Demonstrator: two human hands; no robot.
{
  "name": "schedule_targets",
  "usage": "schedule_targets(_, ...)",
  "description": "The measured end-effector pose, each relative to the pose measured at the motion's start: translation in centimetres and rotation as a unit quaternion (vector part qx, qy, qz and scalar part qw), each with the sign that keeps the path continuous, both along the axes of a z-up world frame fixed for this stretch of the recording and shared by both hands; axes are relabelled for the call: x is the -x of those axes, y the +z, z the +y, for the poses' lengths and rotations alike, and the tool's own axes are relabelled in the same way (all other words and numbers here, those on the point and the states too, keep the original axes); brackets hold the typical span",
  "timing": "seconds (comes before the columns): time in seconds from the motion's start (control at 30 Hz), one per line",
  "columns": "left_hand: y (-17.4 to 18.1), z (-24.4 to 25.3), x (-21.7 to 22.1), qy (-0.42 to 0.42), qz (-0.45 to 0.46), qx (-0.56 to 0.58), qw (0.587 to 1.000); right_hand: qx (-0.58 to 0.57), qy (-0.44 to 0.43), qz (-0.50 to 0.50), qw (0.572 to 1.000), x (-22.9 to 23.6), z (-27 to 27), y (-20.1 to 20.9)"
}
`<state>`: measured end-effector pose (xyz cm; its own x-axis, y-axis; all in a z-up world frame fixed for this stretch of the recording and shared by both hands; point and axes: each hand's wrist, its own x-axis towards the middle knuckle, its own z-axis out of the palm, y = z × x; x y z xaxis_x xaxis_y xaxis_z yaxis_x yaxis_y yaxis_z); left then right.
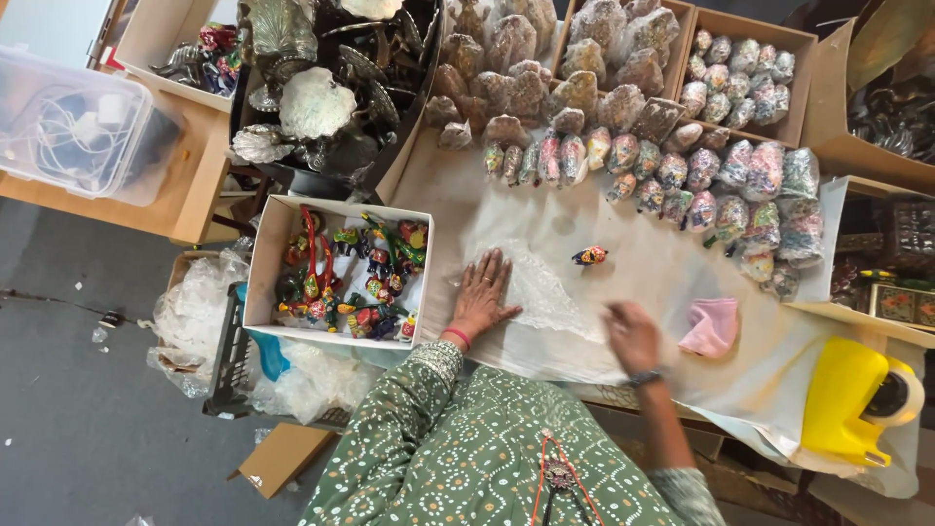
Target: The person handles small, colorful decorative figurines, wiping them with a pink cloth and then wrapping them in bubble wrap. The wrapped items are placed into a cardboard box alongside other similar items.
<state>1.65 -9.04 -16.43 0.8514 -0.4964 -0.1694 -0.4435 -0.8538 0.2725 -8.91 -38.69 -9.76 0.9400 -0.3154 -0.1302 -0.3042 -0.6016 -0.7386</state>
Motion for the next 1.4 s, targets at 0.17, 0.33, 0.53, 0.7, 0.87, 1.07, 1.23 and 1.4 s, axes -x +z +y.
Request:
schedule_targets(0.17, 0.0, 0.1, 0.2, 0.008, -0.012, 0.013, 1.000, 0.063, 0.115, -0.155, 0.979, -9.0, 11.0, -0.2)
schedule_targets(0.33, -0.9, 0.3, 0.2, 0.013, -0.025, -0.001, 1.000, 0.178, 0.099, -0.152, 0.967, -12.8, 13.2, -2.0)
schedule_targets(0.53, -0.3, 0.9, -0.2, 0.075, 0.005, 0.015, 0.997, 0.240, 0.119, 0.020, 0.963, -8.8, 8.9, -5.0)
schedule_targets(0.7, -0.3, 0.9, -0.2, 0.080, 0.010, 0.019, 0.997, 0.080, 0.086, -0.111, 0.987, -6.4, 9.3, -3.3)
schedule_targets(0.87, -0.4, 0.9, -0.5, 0.068, 0.003, -0.001, 0.998, 0.161, 0.098, 0.018, 0.982, -5.1, 7.8, -5.5)
schedule_targets(1.07, -0.8, 1.2, -0.6, 0.062, 0.017, 0.012, 0.998, 0.178, 0.010, 0.036, 0.983, -2.7, 2.3, -5.5)
schedule_targets(1.23, 0.2, 0.8, -0.5, 0.060, 0.030, 0.003, 0.998, 0.000, 0.029, -0.081, 0.996, -6.6, 7.9, -0.2)
schedule_targets(1.4, 1.7, 1.4, -0.3, 0.065, 0.033, 0.018, 0.997, 0.161, 0.165, -0.218, 0.948, -13.3, 14.3, 1.0)
